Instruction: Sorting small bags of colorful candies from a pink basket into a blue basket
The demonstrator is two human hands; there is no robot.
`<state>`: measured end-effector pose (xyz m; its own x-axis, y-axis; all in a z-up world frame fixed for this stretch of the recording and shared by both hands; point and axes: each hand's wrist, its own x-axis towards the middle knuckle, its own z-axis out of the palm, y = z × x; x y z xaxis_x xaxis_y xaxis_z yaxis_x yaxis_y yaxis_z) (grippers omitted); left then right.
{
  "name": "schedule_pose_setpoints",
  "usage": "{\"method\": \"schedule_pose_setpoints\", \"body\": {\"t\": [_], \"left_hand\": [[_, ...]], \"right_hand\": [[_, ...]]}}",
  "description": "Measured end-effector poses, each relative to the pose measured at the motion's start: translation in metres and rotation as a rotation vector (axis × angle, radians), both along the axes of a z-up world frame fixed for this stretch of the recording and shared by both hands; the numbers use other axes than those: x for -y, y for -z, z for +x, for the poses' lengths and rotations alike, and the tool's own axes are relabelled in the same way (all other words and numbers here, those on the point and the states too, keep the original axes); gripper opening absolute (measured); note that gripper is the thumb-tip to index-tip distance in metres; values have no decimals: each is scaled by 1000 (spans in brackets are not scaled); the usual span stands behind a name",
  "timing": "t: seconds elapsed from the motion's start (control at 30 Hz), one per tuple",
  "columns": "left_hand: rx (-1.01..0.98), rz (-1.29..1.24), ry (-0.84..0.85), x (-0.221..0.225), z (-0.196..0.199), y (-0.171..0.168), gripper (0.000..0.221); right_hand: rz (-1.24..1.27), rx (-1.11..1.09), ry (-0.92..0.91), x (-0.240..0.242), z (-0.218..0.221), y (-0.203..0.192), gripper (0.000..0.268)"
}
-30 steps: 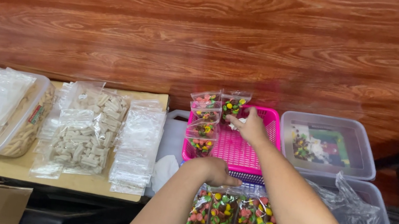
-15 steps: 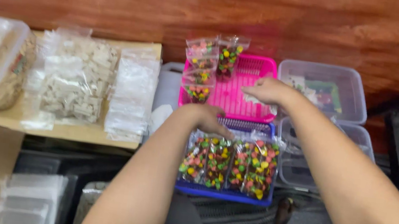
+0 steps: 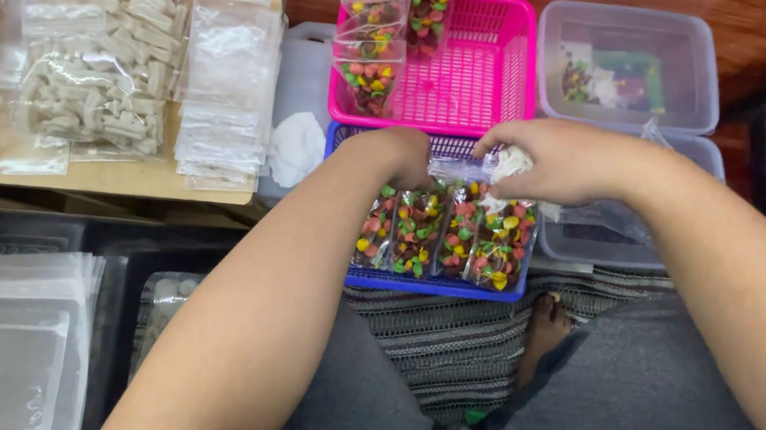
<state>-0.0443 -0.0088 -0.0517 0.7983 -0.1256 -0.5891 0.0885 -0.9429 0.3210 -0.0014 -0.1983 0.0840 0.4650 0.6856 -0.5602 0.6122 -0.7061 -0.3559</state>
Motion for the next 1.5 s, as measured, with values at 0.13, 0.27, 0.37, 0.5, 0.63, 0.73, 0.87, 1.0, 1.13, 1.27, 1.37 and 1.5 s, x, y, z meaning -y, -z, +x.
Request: {"method": "schedule_pose_setpoints", "body": {"t": [0.13, 0.27, 0.37, 0.5, 0.63, 0.73, 0.87, 1.0, 1.13, 1.27, 1.37, 1.5], "left_hand": [[68, -84, -58, -11, 6, 21, 38], [102, -182, -88, -13, 0, 5, 36], [105, -269, -113, -14, -2, -6, 30], [123, -332, -78, -10, -6, -18, 22], [146, -384, -60, -8, -4, -13, 20], [174, -408, -64, -9, -2, -15, 15], [130, -483, -189, -12, -4, -31, 30], [117, -499, -179, -21, -7, -33, 32], [117, -574, -240, -19, -9, -52, 28], [197, -639, -247, -22, -6, -56, 19], [228, -644, -234, -21, -4, -58, 17], [268, -633, -227, -25, -7, -68, 21]], "right_hand": [[22, -10, 49, 20, 6, 30, 53], [106, 41, 48, 20, 13, 52, 44], [186, 47, 63, 12, 12, 67, 45], [225, 41, 44, 6, 11, 99, 40], [244, 95, -3, 3, 18, 125, 27], [208, 55, 81, 0, 17, 115, 23], [197, 47, 118, -5, 17, 87, 20], [197, 41, 125, -5, 20, 73, 18], [202, 31, 162, -2, 22, 59, 17], [260, 24, 151, -2, 22, 41, 18], [292, 19, 156, 0, 26, 43, 17], [307, 20, 143, 4, 29, 37, 18]]}}
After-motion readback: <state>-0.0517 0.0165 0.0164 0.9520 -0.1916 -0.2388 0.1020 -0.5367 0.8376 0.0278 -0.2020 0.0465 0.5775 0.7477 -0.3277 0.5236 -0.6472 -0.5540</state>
